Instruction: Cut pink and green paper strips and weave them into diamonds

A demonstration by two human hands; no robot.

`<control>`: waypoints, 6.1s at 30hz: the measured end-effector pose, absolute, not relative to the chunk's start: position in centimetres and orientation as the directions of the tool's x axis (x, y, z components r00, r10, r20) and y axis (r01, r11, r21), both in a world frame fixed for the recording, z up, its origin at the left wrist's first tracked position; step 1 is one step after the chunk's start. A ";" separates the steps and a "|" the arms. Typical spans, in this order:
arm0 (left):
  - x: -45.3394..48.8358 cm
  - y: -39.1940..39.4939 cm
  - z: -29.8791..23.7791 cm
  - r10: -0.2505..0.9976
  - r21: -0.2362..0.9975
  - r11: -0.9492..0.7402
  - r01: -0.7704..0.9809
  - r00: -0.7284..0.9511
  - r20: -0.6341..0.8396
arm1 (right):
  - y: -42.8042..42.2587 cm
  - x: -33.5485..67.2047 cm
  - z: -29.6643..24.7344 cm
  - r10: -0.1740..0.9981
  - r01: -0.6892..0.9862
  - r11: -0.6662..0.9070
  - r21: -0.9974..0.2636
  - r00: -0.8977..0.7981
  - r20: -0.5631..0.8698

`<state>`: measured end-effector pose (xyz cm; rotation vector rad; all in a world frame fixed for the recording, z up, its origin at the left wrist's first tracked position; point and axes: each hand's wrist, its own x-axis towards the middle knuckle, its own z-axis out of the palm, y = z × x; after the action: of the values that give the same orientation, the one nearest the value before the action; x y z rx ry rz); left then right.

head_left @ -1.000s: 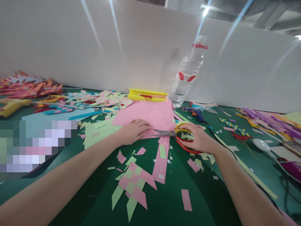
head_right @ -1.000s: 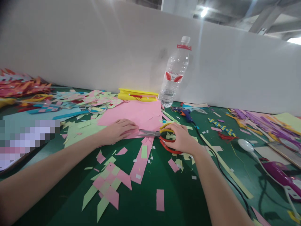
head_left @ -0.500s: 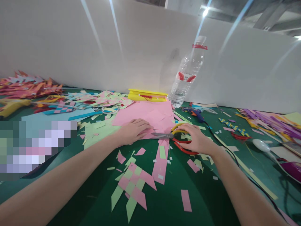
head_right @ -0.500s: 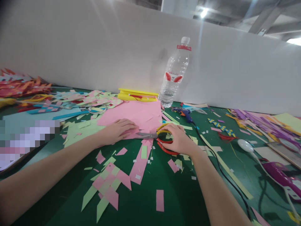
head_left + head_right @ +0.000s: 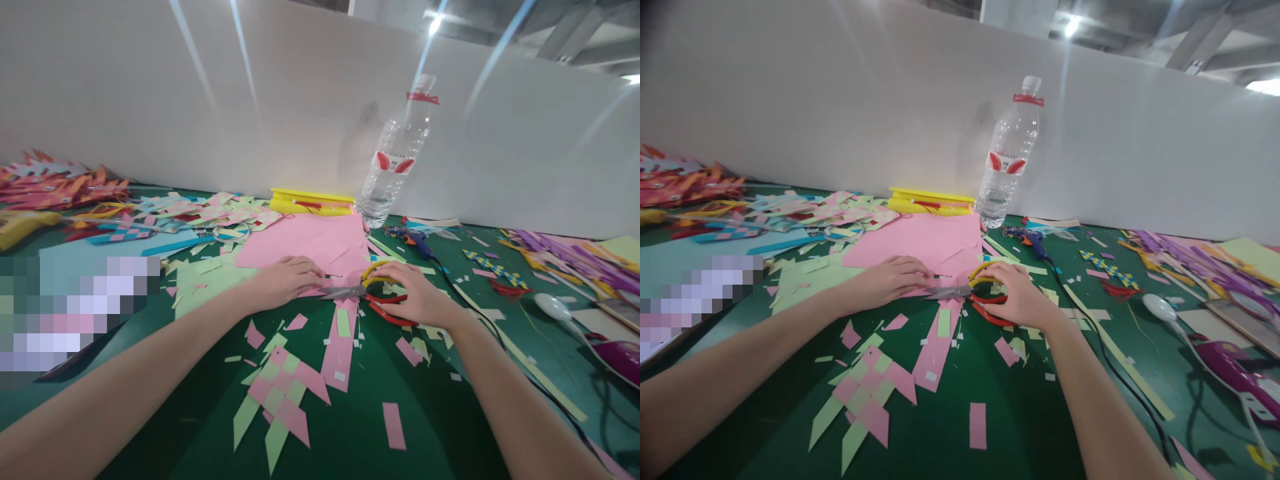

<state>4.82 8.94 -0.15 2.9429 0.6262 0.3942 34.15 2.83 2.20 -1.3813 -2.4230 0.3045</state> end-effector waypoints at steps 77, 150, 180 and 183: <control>4.7 9.2 -1.0 0.491 0.312 -0.858 0.408 0.829 0.268 | 1.4 30.0 2.7 0.864 0.760 0.464 -0.455 -0.502 0.042; 1.7 7.4 -0.5 0.599 0.230 -0.797 0.558 0.779 0.186 | 2.3 32.8 2.9 0.853 0.721 0.506 -0.474 -0.500 0.149; 2.2 6.9 0.0 0.512 0.151 -0.859 0.490 0.828 0.229 | 1.4 30.8 2.9 0.857 0.783 0.503 -0.366 -0.505 0.099; 2.5 6.8 -0.1 0.510 0.167 -0.860 0.482 0.827 0.236 | 1.4 31.2 3.1 0.867 0.801 0.486 -0.350 -0.492 0.078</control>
<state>2.49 6.83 -0.15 2.9064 0.7909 0.4175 31.22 1.42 3.11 -1.4260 -2.4881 0.3929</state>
